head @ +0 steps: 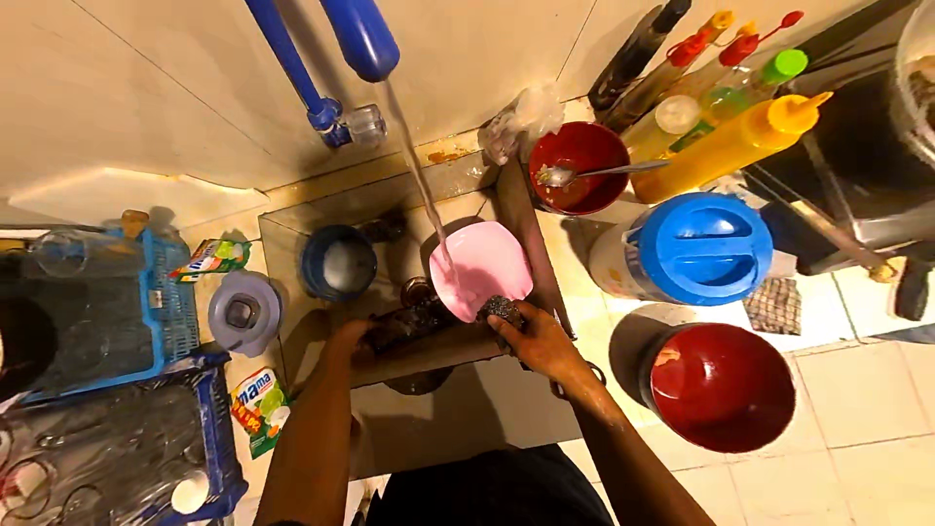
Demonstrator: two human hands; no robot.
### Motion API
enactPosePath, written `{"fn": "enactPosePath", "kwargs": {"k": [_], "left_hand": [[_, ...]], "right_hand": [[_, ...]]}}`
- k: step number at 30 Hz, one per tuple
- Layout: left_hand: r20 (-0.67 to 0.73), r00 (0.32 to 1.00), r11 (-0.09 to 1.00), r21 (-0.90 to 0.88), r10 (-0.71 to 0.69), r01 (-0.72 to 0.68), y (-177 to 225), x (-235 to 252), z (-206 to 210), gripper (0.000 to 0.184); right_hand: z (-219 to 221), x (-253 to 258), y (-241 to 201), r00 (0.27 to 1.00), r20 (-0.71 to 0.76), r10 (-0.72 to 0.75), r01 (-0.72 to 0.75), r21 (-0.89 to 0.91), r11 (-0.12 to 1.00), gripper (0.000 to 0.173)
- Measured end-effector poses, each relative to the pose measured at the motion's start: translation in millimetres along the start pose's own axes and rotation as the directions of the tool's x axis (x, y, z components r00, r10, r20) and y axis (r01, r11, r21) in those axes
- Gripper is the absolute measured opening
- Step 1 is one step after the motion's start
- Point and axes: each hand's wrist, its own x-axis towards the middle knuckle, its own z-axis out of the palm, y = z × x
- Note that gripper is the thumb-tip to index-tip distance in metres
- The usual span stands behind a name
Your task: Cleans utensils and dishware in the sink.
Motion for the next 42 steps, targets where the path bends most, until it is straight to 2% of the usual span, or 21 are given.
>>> {"fn": "enactPosePath", "kwargs": {"k": [4, 6, 10, 14, 16, 19, 24, 26, 29, 35, 39, 42], "left_hand": [[0.047, 0.976, 0.977, 0.008, 0.214, -0.215, 9.8, -50.4, -9.1, 0.047], [0.026, 0.947, 0.947, 0.033, 0.319, -0.32, 9.5, -68.6, -13.3, 0.046], [-0.153, 0.871, 0.883, 0.029, 0.468, -0.469, 0.8, -109.3, -29.6, 0.038], [-0.331, 0.831, 0.807, -0.251, 0.447, -0.535, 4.3, -164.2, -28.8, 0.037], [-0.346, 0.824, 0.701, -0.437, 0.448, -0.564, 19.5, -184.2, -3.9, 0.039], [-0.341, 0.832, 0.513, -0.665, 0.438, -0.543, 55.0, -181.6, 50.8, 0.046], [-0.354, 0.864, 0.341, -0.812, 0.359, -0.474, 117.1, -150.8, 120.1, 0.052], [-0.324, 0.886, 0.336, -0.837, 0.331, -0.432, 132.5, -151.2, 134.9, 0.056], [-0.341, 0.896, 0.38, -0.818, 0.285, -0.432, 143.7, -150.1, 149.1, 0.052], [-0.342, 0.913, 0.415, -0.815, 0.221, -0.405, 147.8, -148.3, 151.4, 0.053], [-0.346, 0.913, 0.407, -0.818, 0.218, -0.407, 146.2, -151.8, 147.4, 0.052], [-0.404, 0.877, 0.434, -0.763, 0.258, -0.479, 139.2, -155.3, 139.2, 0.053]], "right_hand": [[-1.5, 1.9, -6.6, 1.0, 0.001, 0.0, 0.0, 0.006, 1.0, 0.046], [-2.3, 0.1, -8.7, 1.0, -0.007, -0.021, 0.021, 0.017, 1.0, 0.046], [-8.3, -9.9, -11.6, 0.995, -0.05, -0.087, 0.089, 0.036, 0.995, 0.043], [-19.7, -23.7, -13.3, 0.981, -0.139, -0.138, 0.152, 0.093, 0.984, 0.04], [-27.3, -30.2, -17.3, 0.972, -0.17, -0.16, 0.182, 0.123, 0.975, 0.038], [-36.4, -34.4, -22.9, 0.953, -0.228, -0.197, 0.233, 0.145, 0.962, 0.038], [-46.5, -42.5, -23.5, 0.927, -0.295, -0.231, 0.29, 0.176, 0.941, 0.037], [-48.5, -46.7, -22.3, 0.925, -0.305, -0.228, 0.296, 0.2, 0.934, 0.035], [-49.6, -49.7, -19.5, 0.927, -0.305, -0.218, 0.286, 0.202, 0.937, 0.033], [-45.9, -45.1, -14.1, 0.931, -0.292, -0.22, 0.285, 0.2, 0.938, 0.034], [-41.3, -43.5, -11.9, 0.934, -0.285, -0.214, 0.278, 0.207, 0.938, 0.034], [-39.4, -45.7, -12.5, 0.942, -0.277, -0.189, 0.25, 0.204, 0.946, 0.035]]}}
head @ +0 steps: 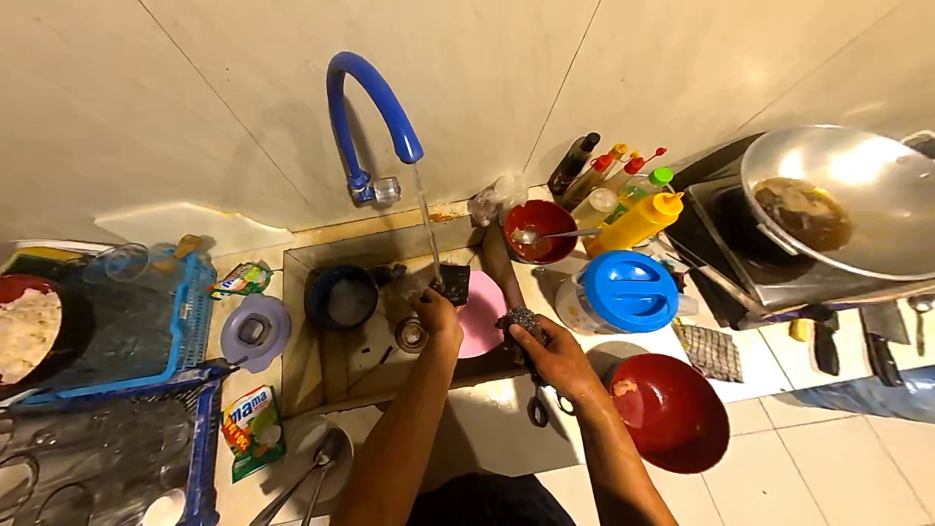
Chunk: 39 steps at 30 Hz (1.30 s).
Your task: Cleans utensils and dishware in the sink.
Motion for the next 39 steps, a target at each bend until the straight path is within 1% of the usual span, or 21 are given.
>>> {"fn": "enactPosePath", "kwargs": {"k": [4, 8, 10, 13, 16, 19, 22, 28, 31, 34, 39], "left_hand": [[-0.011, 0.996, 0.994, 0.057, 0.093, -0.092, -1.0, 8.8, -13.1, 0.05], [0.025, 0.999, 0.999, -0.002, 0.037, -0.037, 5.1, 10.9, -13.1, 0.051], [0.045, 0.999, 1.0, -0.022, -0.004, 0.005, 10.3, 3.2, -12.0, 0.053], [0.065, 0.997, 0.997, -0.064, -0.035, 0.039, 15.7, -12.9, -9.5, 0.052], [0.081, 0.997, 0.996, -0.09, -0.017, 0.025, 19.2, -27.7, -6.6, 0.051], [0.102, 0.995, 0.996, -0.087, 0.0, 0.009, 20.5, -37.9, -10.0, 0.043], [0.091, 0.996, 0.995, -0.095, -0.004, 0.013, 23.7, -41.8, -21.5, 0.036], [0.077, 0.996, 0.993, -0.107, -0.043, 0.051, 32.4, -43.3, -35.5, 0.041], [0.077, 0.997, 0.998, -0.065, -0.023, 0.028, 33.3, -46.7, -42.3, 0.04], [0.082, 0.996, 1.0, -0.002, 0.029, -0.029, 37.5, -47.9, -61.2, 0.039], [0.078, 0.986, 0.97, 0.184, 0.149, -0.161, 47.6, -44.2, -122.4, 0.038]], "right_hand": [[0.8, 0.9, 2.7, 1.0, 0.017, 0.016, -0.015, -0.019, 1.0, 0.036], [2.7, 5.8, 4.2, 0.999, 0.035, 0.028, -0.027, -0.017, 0.999, 0.038], [2.0, 6.6, 2.6, 0.999, 0.035, 0.037, -0.036, -0.012, 0.999, 0.038], [-0.5, 8.0, 2.5, 0.999, 0.022, 0.031, -0.031, 0.001, 1.0, 0.037], [-2.9, 10.5, 2.4, 0.999, 0.011, 0.034, -0.034, 0.007, 0.999, 0.037], [-6.1, 13.2, 2.2, 0.999, 0.0, 0.034, -0.034, -0.016, 0.999, 0.038], [-7.0, 14.1, 1.5, 0.999, -0.005, 0.036, -0.036, -0.012, 0.999, 0.036], [-2.4, 17.4, 2.9, 0.999, 0.017, 0.051, -0.051, -0.015, 0.999, 0.035], [-1.1, 19.2, 1.7, 0.999, 0.031, 0.032, -0.031, -0.03, 0.999, 0.035], [-1.2, 20.7, 1.4, 0.997, 0.075, 0.037, -0.031, -0.071, 0.997, 0.038], [10.6, 20.4, 4.4, 0.97, 0.221, 0.104, -0.065, -0.178, 0.982, 0.039]]}}
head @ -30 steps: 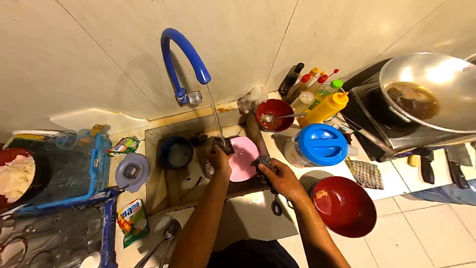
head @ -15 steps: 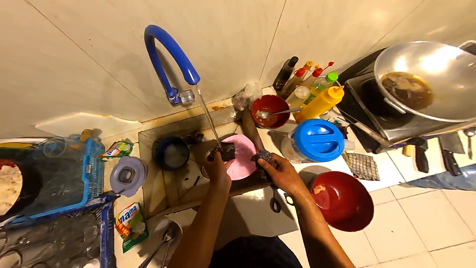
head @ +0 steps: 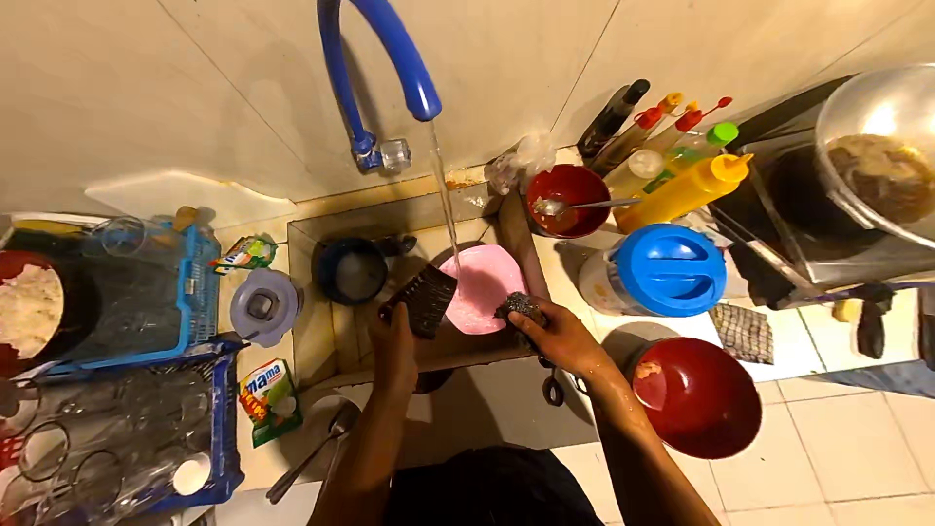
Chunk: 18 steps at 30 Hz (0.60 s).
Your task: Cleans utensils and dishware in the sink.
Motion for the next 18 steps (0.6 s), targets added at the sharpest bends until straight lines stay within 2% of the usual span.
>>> {"fn": "enactPosePath", "kwargs": {"k": [5, 10, 13, 15, 18], "left_hand": [[-0.06, 0.996, 0.98, 0.19, 0.073, -0.061, 0.0, 0.0, -69.1, 0.039], [-0.136, 0.985, 0.953, 0.298, 0.107, -0.062, -8.0, 2.5, -123.7, 0.033], [-0.18, 0.976, 0.941, 0.333, 0.124, -0.058, -14.2, 2.2, -143.7, 0.034], [-0.201, 0.974, 0.955, 0.295, 0.106, -0.043, -13.5, -0.8, -151.7, 0.036], [-0.249, 0.965, 0.984, 0.175, 0.088, -0.044, -17.3, -2.0, -161.4, 0.034]], "right_hand": [[41.4, 12.8, -7.5, 0.983, 0.171, 0.061, -0.045, -0.092, 0.995, 0.039], [106.6, 49.6, -45.7, 0.98, 0.199, -0.011, 0.03, -0.09, 0.996, 0.039], [156.5, 99.0, -81.1, 0.978, 0.171, -0.122, 0.151, -0.169, 0.974, 0.039], [197.0, 148.9, -97.7, 0.965, 0.167, -0.201, 0.241, -0.269, 0.932, 0.045], [261.0, 226.3, -104.1, 0.939, 0.275, -0.207, 0.32, -0.478, 0.818, 0.051]]}}
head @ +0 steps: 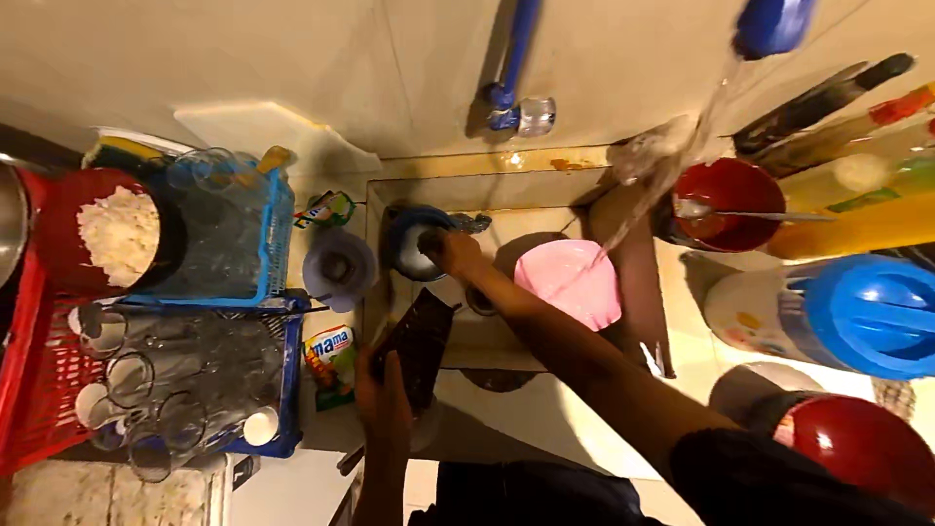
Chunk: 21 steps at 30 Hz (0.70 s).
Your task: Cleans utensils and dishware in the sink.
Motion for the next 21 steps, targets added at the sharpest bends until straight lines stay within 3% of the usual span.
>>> {"fn": "enactPosePath", "kwargs": {"k": [5, 7, 9, 11, 14, 16, 18, 21], "left_hand": [[-0.036, 0.999, 1.0, -0.013, 0.007, -0.008, -8.6, 3.6, -11.2, 0.033], [-0.041, 0.999, 0.999, -0.035, 0.026, -0.028, -14.3, 4.4, -15.9, 0.034], [-0.051, 0.997, 0.996, -0.075, 0.051, -0.055, -18.3, 4.8, -17.7, 0.032], [-0.065, 0.997, 0.993, -0.106, 0.037, -0.044, -16.6, 8.0, -18.0, 0.03], [-0.06, 0.998, 0.994, -0.104, 0.029, -0.035, -7.3, 14.2, -10.6, 0.031], [-0.047, 0.998, 0.999, -0.039, 0.035, -0.037, 0.0, 19.8, 0.8, 0.033], [-0.003, 0.999, 0.999, 0.016, 0.05, -0.05, 3.2, 27.8, 15.4, 0.038], [0.032, 0.992, 0.984, 0.132, 0.118, -0.122, 4.8, 32.9, 29.2, 0.041]], "right_hand": [[96.7, 88.4, 41.2, 0.984, 0.158, -0.076, 0.112, -0.231, 0.967, 0.055], [104.4, 98.7, 42.2, 0.978, 0.201, -0.051, 0.098, -0.232, 0.968, 0.045], [83.1, 94.5, 34.7, 0.967, 0.251, 0.035, -0.003, -0.128, 0.992, 0.043], [49.7, 74.2, 25.7, 0.98, 0.192, 0.054, -0.08, 0.127, 0.989, 0.045], [-3.3, -4.7, 11.8, 0.993, 0.021, -0.113, 0.096, 0.384, 0.918, 0.052], [-18.4, -68.4, 0.3, 0.967, -0.061, -0.248, 0.251, 0.411, 0.876, 0.061], [-16.6, -105.5, -14.4, 0.909, -0.061, -0.413, 0.407, 0.348, 0.845, 0.059], [-0.5, -118.1, -7.0, 0.89, -0.053, -0.452, 0.446, 0.3, 0.843, 0.05]]}}
